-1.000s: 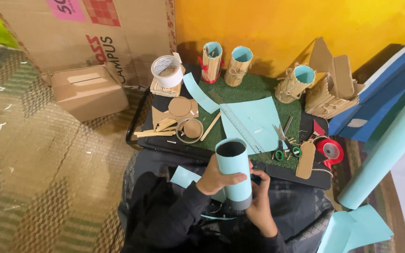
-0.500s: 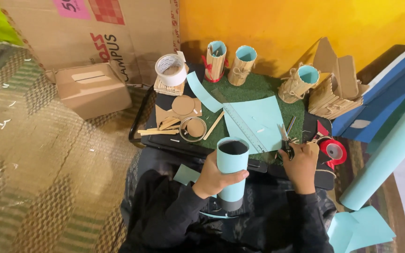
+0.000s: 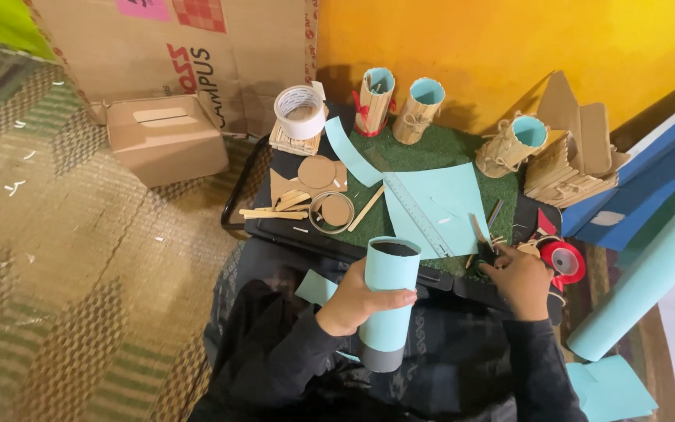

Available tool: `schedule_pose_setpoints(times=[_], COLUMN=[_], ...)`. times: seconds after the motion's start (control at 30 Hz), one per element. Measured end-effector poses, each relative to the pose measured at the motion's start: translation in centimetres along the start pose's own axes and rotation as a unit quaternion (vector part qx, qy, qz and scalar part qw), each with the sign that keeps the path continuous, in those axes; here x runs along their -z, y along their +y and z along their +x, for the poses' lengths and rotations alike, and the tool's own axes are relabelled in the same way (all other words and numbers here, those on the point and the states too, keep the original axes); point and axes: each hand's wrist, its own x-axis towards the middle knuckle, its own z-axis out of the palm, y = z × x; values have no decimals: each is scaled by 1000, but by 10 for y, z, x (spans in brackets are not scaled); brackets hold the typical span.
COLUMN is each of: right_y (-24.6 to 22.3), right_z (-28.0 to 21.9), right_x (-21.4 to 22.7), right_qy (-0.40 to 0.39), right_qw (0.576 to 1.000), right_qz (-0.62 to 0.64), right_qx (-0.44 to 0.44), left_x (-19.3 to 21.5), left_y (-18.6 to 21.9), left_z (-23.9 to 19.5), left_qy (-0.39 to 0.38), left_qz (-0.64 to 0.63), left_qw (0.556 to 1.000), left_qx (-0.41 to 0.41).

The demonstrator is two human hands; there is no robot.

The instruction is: Trimming and fitting blue paper onto cardboard tubes for a craft project

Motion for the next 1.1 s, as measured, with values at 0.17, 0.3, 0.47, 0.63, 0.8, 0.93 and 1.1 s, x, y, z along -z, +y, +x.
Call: schedule_pose_setpoints(times=[0.17, 0.3, 0.47, 0.63, 0.8, 0.93, 1.1], right_y=[25, 4, -26, -50, -74, -72, -71], right_z=[16, -10, -37, -82, -110, -116, -120], right_x=[-4, 39, 114, 163, 186, 188, 192], right_qy=[-12, 67, -34, -95, -112, -104, -107], right_qw=[966, 886, 848, 833, 856, 858, 851], right_qz=[256, 445, 508, 515, 366, 359, 353], right_qx=[-27, 111, 144, 181, 346, 352, 375], left_x=[12, 19, 24, 27, 21, 21, 22], left_y=[-9, 4, 30, 34, 60, 75, 82], left_z=[1, -1, 5, 13, 7, 7, 7], left_qy=[-45, -112, -171, -192, -220, -239, -282], left_qz=[34, 47, -1, -5, 133, 173, 224], left_qw=[998, 992, 982, 977, 963, 952, 931], left_qx=[-36, -34, 76, 90, 77, 78, 51])
